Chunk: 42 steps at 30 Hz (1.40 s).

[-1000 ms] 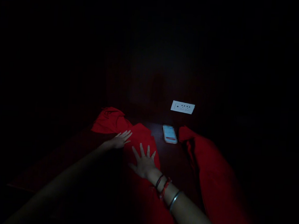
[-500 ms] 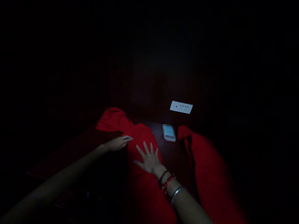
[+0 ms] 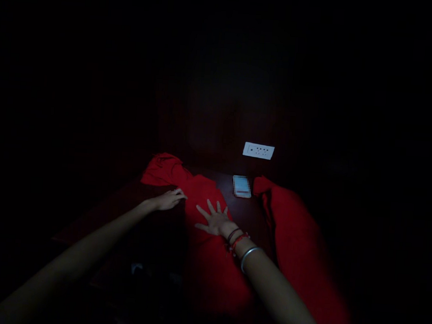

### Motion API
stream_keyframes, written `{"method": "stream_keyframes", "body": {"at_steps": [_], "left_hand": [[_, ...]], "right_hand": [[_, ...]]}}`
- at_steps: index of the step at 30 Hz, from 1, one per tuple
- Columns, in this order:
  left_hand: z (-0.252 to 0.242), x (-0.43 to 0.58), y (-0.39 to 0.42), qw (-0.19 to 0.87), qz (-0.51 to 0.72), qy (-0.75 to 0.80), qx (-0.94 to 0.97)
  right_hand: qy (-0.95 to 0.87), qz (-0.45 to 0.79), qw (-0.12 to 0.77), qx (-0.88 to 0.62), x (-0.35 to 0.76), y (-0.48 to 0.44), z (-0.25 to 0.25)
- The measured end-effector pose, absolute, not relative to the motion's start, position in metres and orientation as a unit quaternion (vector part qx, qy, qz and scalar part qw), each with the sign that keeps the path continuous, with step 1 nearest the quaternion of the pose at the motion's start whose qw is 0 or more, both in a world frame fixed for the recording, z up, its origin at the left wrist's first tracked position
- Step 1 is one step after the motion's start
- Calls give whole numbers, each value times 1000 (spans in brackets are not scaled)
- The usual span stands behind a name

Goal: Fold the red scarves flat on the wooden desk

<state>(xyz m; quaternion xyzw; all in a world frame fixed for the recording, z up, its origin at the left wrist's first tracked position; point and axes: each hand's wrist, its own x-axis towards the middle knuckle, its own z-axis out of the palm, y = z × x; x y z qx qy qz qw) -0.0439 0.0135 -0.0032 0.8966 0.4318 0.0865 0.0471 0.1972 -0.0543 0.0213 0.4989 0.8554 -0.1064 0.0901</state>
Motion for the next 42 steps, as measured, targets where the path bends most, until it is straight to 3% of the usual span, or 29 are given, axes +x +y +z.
{"method": "stream_keyframes", "body": {"at_steps": [6,11,17,24,31,42], "left_hand": [[15,-38,11,102,208,434,871],[30,-13,-11,75,311,471,822],[5,15,-32,47,216,581,784],[-6,15,-24,102,216,641,730],[5,26,-16,194,400,596,669],[0,19,5,226,428,573,662]], "right_hand": [[857,-104,28,504,197,-65,33],[831,-90,-23,549,195,-72,38],[804,-60,-26,591,199,-77,9],[813,-69,-23,578,203,-78,9],[773,-115,-49,622,201,-66,25],[775,-28,-99,623,212,-74,-2]]}}
